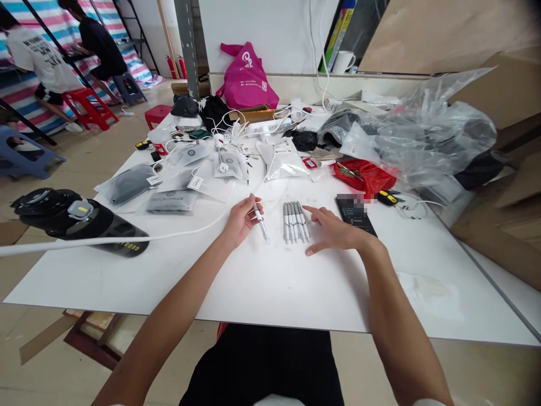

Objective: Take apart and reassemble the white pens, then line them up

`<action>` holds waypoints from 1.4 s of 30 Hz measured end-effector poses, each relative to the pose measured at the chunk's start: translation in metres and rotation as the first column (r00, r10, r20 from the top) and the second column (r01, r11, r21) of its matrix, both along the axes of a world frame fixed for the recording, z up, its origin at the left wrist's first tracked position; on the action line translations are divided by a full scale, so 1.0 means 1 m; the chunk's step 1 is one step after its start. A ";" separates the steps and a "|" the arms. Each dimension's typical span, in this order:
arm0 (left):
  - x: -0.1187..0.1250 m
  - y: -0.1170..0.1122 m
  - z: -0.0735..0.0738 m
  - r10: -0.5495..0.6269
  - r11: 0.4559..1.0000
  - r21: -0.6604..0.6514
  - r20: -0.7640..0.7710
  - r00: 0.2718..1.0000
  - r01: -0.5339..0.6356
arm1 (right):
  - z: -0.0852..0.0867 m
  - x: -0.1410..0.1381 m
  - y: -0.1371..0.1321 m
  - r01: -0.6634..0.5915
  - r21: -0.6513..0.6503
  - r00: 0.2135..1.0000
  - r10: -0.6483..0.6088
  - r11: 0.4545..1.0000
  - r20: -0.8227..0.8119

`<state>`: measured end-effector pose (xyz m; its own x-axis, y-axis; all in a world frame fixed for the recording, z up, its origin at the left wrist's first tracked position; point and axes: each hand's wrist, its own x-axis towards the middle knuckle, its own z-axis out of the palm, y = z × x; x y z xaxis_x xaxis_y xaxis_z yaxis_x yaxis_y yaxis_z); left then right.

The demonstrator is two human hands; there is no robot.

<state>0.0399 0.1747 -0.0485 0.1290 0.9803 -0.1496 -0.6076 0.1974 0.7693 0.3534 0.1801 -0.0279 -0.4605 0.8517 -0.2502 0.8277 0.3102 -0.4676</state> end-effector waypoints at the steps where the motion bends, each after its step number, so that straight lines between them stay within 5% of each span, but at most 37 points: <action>1: 0.000 0.001 0.000 0.000 1.000 -0.003 0.000 1.000 0.000 | -0.001 0.000 0.000 -0.004 0.002 1.000 0.004 1.000 -0.008; 7: 0.003 0.002 0.001 -0.018 1.000 -0.014 -0.024 1.000 0.018 | -0.006 -0.005 -0.001 -0.005 0.023 0.999 0.006 1.000 -0.047; 14: 0.003 0.002 0.001 -0.030 0.999 -0.023 -0.020 0.999 0.029 | -0.002 -0.037 -0.011 -0.017 0.253 0.998 0.030 0.967 -0.050; 28: 0.014 -0.008 0.002 -0.069 0.989 0.097 -0.360 0.930 0.110 | -0.002 -0.046 -0.013 -0.027 0.249 0.997 0.044 0.968 -0.064; 33: 0.017 -0.008 0.001 0.031 0.994 0.108 -0.409 0.912 0.014 | -0.001 -0.045 -0.013 -0.020 0.232 0.998 0.033 0.972 -0.053; 37: 0.025 0.000 0.000 0.130 0.984 0.174 -0.621 0.773 -0.026 | 0.003 -0.045 -0.013 -0.019 0.191 0.998 0.029 0.981 -0.051; 42: 0.039 0.023 0.005 0.120 0.953 0.210 -0.923 0.366 0.217 | 0.009 -0.039 -0.010 0.001 0.186 0.996 0.016 0.983 -0.090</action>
<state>0.0786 0.1980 -0.0439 0.1247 0.9915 0.0381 0.5170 -0.0977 0.8504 0.3142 0.1700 -0.0188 -0.4802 0.8760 -0.0452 0.7820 0.4042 -0.4744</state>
